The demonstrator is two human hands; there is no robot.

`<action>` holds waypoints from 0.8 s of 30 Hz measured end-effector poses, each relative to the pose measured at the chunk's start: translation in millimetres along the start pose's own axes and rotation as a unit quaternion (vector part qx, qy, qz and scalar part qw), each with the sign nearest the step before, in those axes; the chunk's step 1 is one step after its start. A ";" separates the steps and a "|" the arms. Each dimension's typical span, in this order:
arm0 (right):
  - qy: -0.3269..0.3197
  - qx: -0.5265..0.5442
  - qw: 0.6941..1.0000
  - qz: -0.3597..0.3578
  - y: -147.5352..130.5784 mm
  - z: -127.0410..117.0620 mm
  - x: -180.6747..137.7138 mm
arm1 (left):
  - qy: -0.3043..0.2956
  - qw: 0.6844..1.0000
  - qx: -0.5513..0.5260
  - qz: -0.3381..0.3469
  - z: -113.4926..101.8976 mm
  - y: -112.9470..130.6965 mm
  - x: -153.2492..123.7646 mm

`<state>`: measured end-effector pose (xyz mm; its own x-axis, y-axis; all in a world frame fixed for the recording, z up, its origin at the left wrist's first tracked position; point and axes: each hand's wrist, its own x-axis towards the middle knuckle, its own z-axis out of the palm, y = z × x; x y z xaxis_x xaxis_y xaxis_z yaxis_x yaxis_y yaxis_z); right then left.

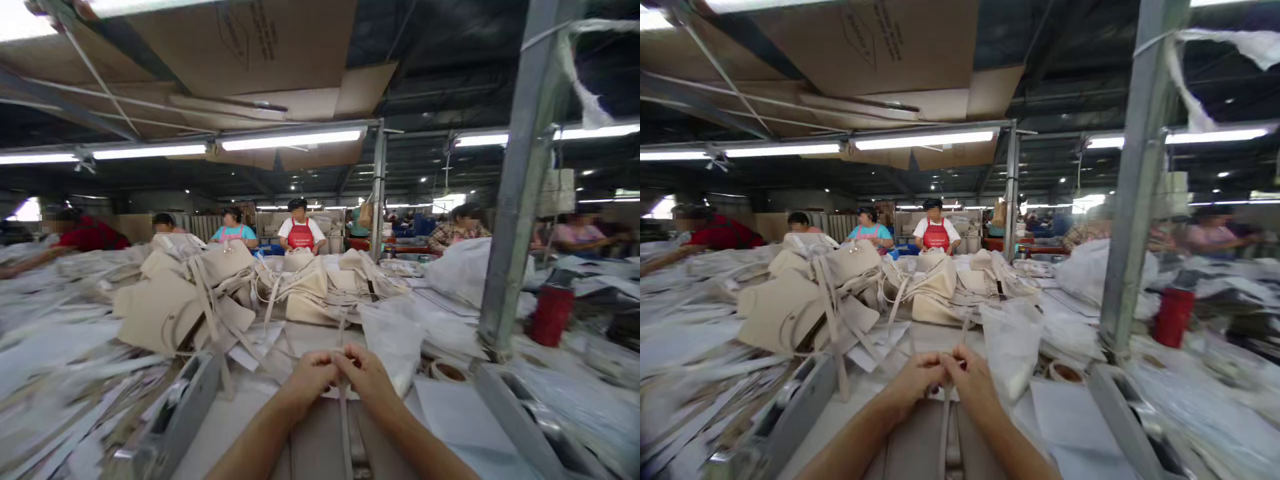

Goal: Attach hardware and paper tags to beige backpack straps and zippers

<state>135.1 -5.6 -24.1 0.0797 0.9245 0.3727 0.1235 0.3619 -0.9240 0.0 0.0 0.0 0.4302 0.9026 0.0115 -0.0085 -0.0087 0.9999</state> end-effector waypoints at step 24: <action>-0.078 0.265 0.935 0.221 -112.6 -1.2 -48.5 | 0.042 0.960 0.121 0.249 -21.4 105.3 -1.2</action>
<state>118.5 -91.3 61.9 -0.1425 0.9892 -0.0342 -0.3983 -0.0889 -0.9130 -20.8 7.2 105.2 0.3532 0.7921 0.4979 0.0196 -0.5383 0.8425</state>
